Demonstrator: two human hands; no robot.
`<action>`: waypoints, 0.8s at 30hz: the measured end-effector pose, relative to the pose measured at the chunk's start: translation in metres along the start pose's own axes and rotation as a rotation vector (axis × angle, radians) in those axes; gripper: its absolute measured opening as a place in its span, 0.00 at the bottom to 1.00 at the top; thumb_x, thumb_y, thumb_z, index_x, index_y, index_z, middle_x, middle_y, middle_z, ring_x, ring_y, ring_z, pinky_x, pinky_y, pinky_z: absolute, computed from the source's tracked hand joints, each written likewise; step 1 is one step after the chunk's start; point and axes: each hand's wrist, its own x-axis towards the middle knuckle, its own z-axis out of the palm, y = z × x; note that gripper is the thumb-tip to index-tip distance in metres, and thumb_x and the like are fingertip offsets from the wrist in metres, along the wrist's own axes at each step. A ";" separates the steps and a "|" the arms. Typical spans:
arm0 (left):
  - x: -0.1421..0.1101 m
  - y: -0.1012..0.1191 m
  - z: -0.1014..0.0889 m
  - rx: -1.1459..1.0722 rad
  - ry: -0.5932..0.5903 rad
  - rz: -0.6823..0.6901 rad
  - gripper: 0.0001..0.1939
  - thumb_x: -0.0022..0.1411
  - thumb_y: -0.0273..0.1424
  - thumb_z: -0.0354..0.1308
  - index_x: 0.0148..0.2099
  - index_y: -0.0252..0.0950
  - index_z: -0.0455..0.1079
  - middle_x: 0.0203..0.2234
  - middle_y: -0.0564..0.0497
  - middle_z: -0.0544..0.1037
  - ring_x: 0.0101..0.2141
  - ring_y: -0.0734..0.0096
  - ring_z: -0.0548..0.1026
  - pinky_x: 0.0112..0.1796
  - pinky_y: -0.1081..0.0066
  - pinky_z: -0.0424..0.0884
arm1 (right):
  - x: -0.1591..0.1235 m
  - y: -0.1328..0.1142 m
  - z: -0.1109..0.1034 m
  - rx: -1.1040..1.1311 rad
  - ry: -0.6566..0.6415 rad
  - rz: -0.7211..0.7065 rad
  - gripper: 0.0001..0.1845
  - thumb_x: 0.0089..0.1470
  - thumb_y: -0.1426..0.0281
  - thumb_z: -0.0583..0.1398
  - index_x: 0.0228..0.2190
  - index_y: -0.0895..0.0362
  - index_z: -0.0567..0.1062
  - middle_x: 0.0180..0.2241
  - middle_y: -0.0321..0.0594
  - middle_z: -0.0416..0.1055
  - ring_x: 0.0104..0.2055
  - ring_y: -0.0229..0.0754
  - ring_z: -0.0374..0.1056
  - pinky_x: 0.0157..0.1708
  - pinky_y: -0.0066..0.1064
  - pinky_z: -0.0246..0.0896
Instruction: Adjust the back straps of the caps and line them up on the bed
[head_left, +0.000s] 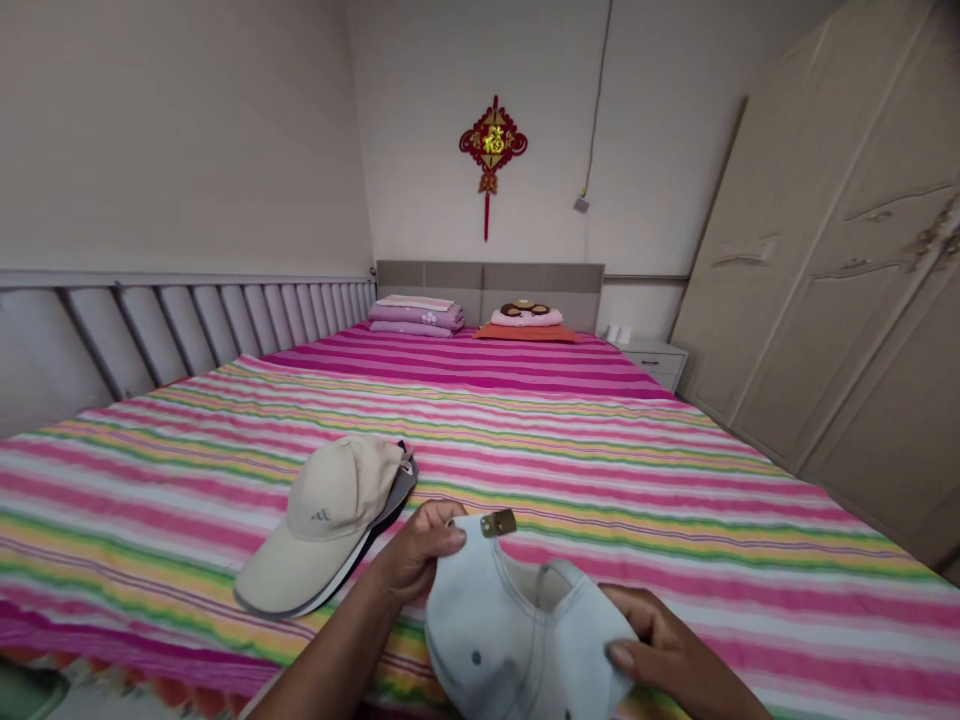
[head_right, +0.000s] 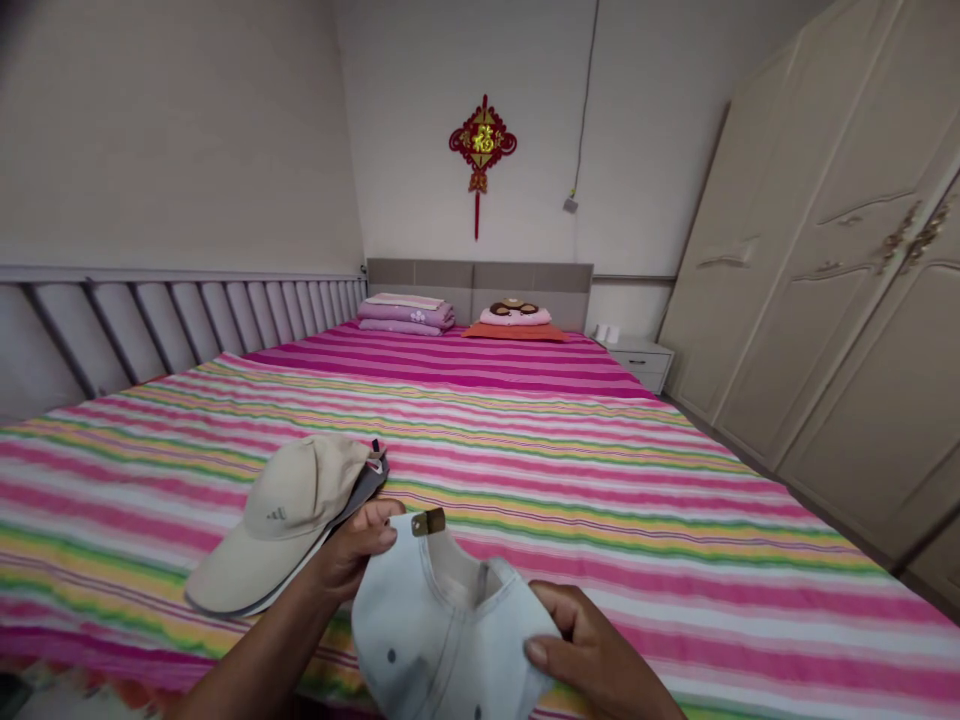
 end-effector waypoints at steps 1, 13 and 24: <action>-0.001 0.000 0.002 0.064 -0.001 -0.018 0.13 0.37 0.33 0.67 0.24 0.30 0.69 0.15 0.53 0.71 0.15 0.80 0.65 0.18 0.79 0.58 | -0.001 0.001 0.002 0.027 -0.004 0.020 0.24 0.40 0.54 0.62 0.33 0.61 0.73 0.24 0.37 0.65 0.23 0.33 0.56 0.21 0.22 0.48; -0.029 0.028 0.050 1.040 -0.117 0.165 0.08 0.53 0.27 0.52 0.36 0.34 0.68 0.31 0.50 0.73 0.34 0.69 0.69 0.36 0.72 0.62 | 0.002 -0.022 0.038 0.502 0.062 -0.130 0.29 0.36 0.65 0.67 0.42 0.61 0.69 0.17 0.36 0.68 0.24 0.39 0.65 0.28 0.29 0.56; -0.028 0.009 0.055 0.839 -0.143 0.257 0.07 0.53 0.26 0.53 0.35 0.35 0.69 0.32 0.48 0.73 0.38 0.66 0.69 0.40 0.70 0.62 | 0.016 -0.035 0.052 0.326 0.177 -0.049 0.22 0.35 0.66 0.68 0.35 0.57 0.71 0.27 0.32 0.66 0.14 0.23 0.53 0.12 0.18 0.43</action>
